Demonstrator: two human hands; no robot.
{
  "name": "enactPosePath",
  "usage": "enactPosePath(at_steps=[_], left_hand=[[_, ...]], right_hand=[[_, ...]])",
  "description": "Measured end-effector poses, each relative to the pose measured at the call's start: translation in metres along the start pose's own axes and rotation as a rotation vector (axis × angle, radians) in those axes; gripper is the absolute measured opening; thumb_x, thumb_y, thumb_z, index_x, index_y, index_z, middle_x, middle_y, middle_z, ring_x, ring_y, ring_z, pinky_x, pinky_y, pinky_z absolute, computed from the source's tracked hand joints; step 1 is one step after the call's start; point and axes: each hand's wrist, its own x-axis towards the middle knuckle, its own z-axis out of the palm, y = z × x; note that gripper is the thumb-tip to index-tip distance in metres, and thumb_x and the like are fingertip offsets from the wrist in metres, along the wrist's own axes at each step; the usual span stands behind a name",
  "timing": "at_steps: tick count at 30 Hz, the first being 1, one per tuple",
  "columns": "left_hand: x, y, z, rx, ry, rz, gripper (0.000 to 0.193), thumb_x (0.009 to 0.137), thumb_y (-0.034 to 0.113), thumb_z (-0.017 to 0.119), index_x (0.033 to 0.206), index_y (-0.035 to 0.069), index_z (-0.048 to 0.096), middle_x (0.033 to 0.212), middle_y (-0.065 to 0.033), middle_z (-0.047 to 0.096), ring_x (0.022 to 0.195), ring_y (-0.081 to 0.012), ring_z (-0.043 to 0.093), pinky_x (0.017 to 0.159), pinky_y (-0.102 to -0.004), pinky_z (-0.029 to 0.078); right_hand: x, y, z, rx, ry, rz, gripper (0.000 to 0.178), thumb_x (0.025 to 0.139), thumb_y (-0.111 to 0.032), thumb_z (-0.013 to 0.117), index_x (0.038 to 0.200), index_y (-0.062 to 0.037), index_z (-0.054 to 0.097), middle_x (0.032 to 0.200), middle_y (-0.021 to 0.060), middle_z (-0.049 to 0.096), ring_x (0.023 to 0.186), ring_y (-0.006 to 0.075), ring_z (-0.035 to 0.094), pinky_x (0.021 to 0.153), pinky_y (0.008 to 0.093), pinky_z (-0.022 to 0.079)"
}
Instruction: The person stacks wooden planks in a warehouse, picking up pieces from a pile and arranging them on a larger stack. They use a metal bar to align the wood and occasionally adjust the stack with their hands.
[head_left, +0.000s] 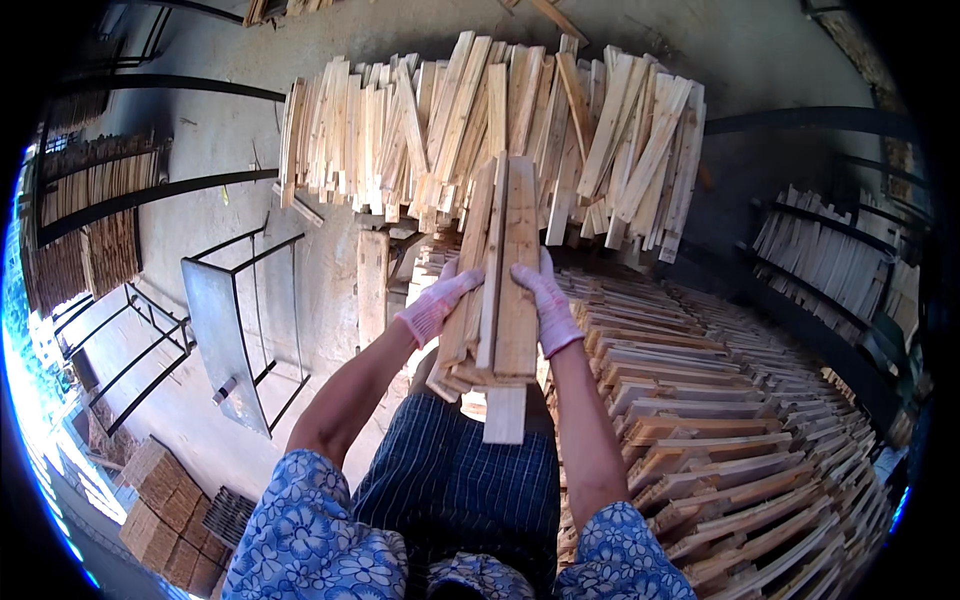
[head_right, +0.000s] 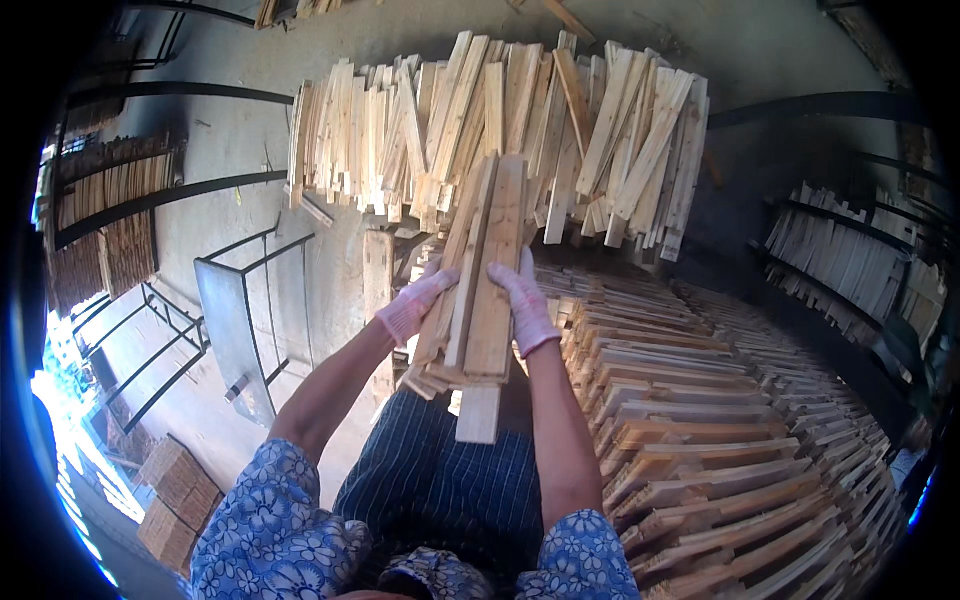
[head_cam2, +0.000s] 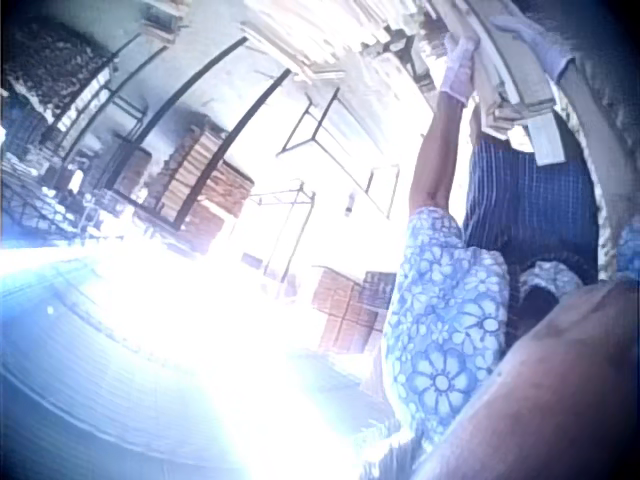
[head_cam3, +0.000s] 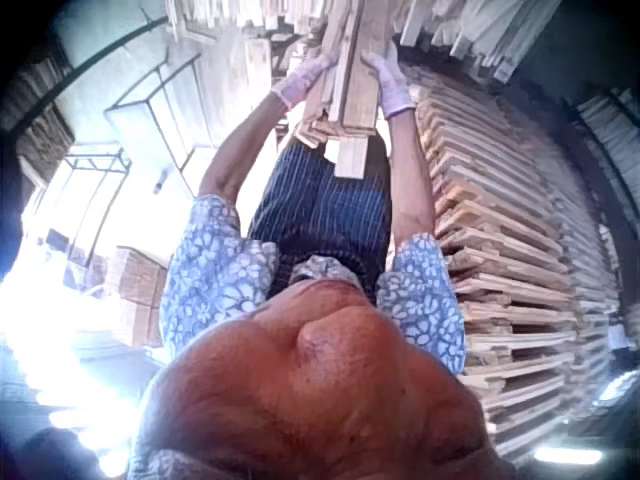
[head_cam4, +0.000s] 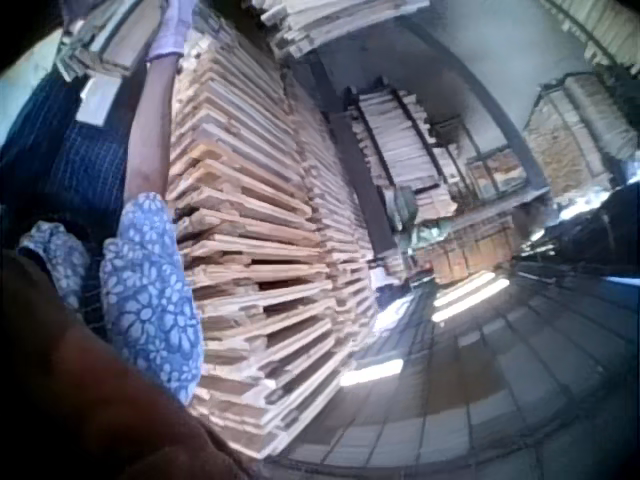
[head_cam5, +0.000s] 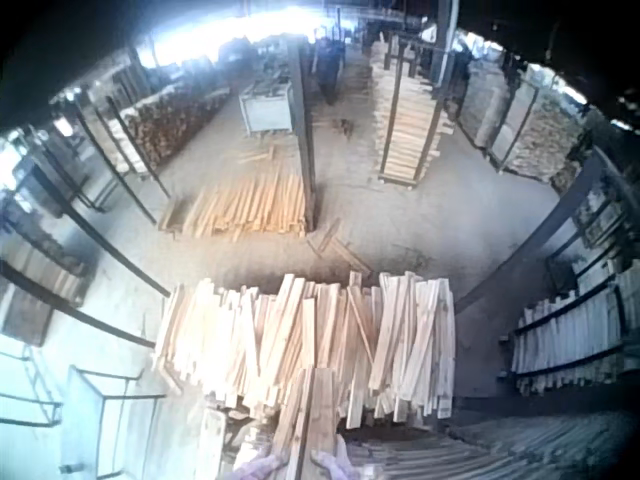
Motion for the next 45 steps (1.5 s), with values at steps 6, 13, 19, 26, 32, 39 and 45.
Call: enactPosePath(at_steps=[6,13,19,26,32,39,45], left_hand=[[-0.118,0.036,0.003,0.019,-0.046,0.295,0.097,0.081,0.037,0.077,0.156,0.010,0.021,0.142,-0.0130,0.048,0.128,-0.0261,0.051,0.106,-0.0396,0.047],[-0.253,0.112,0.030,0.146,-0.239,0.638,0.108,0.084,0.036,0.077,0.161,0.007,0.006,0.152,-0.0140,0.037,0.137,-0.0235,0.038,0.114,-0.0340,0.033],[-0.351,0.158,0.086,0.283,-0.356,0.840,0.116,0.074,0.043,0.081,0.162,0.009,0.012,0.156,-0.0125,0.034,0.142,-0.0232,0.032,0.118,-0.0341,0.025],[-0.453,0.201,0.171,0.440,-0.604,0.987,0.129,0.064,0.049,0.088,0.160,0.004,0.014,0.161,-0.0111,0.028,0.148,-0.0225,0.026,0.121,-0.0333,0.018],[-0.549,0.207,0.265,0.507,-0.900,0.957,0.126,0.058,0.041,0.083,0.159,0.002,0.019,0.158,-0.0135,0.035,0.147,-0.0232,0.032,0.120,-0.0340,0.022],[-0.651,0.169,0.384,0.803,-1.423,0.846,0.126,0.068,0.049,0.084,0.159,0.001,0.012,0.157,-0.0151,0.034,0.144,-0.0239,0.036,0.118,-0.0348,0.028],[-0.730,0.044,0.454,1.046,-1.731,0.661,0.112,0.075,0.052,0.078,0.158,0.003,0.019,0.152,-0.0147,0.038,0.139,-0.0223,0.042,0.116,-0.0352,0.035]], right_hand=[[-0.107,-0.064,0.089,0.025,-0.104,-0.142,0.093,0.091,-0.013,0.069,0.162,-0.0107,0.008,0.146,0.0104,0.049,0.127,0.0182,0.053,0.106,0.0307,0.044],[-0.244,-0.152,0.179,0.075,-0.184,-0.459,0.094,0.090,-0.006,0.066,0.162,-0.0115,0.006,0.150,0.0095,0.042,0.131,0.0189,0.048,0.112,0.0333,0.038],[-0.354,-0.199,0.212,0.010,-0.155,-0.750,0.099,0.089,-0.001,0.065,0.162,-0.0118,-0.003,0.153,0.0143,0.035,0.135,0.0237,0.044,0.111,0.0363,0.040],[-0.482,-0.233,0.234,0.036,-0.063,-1.088,0.100,0.090,0.001,0.062,0.159,-0.0040,-0.010,0.156,0.0180,0.025,0.141,0.0290,0.036,0.116,0.0410,0.034],[-0.564,-0.226,0.223,-0.144,0.315,-1.445,0.107,0.090,-0.001,0.063,0.158,-0.0117,-0.019,0.164,0.0153,0.017,0.148,0.0261,0.026,0.119,0.0400,0.025],[-0.715,-0.219,0.226,0.252,0.452,-1.721,0.110,0.091,-0.007,0.065,0.157,-0.0136,-0.021,0.159,0.0196,0.023,0.144,0.0303,0.034,0.114,0.0429,0.034],[-0.828,-0.150,0.184,0.394,0.798,-1.738,0.102,0.092,-0.014,0.066,0.160,-0.0130,-0.010,0.152,0.0181,0.035,0.133,0.0265,0.047,0.108,0.0396,0.044]])
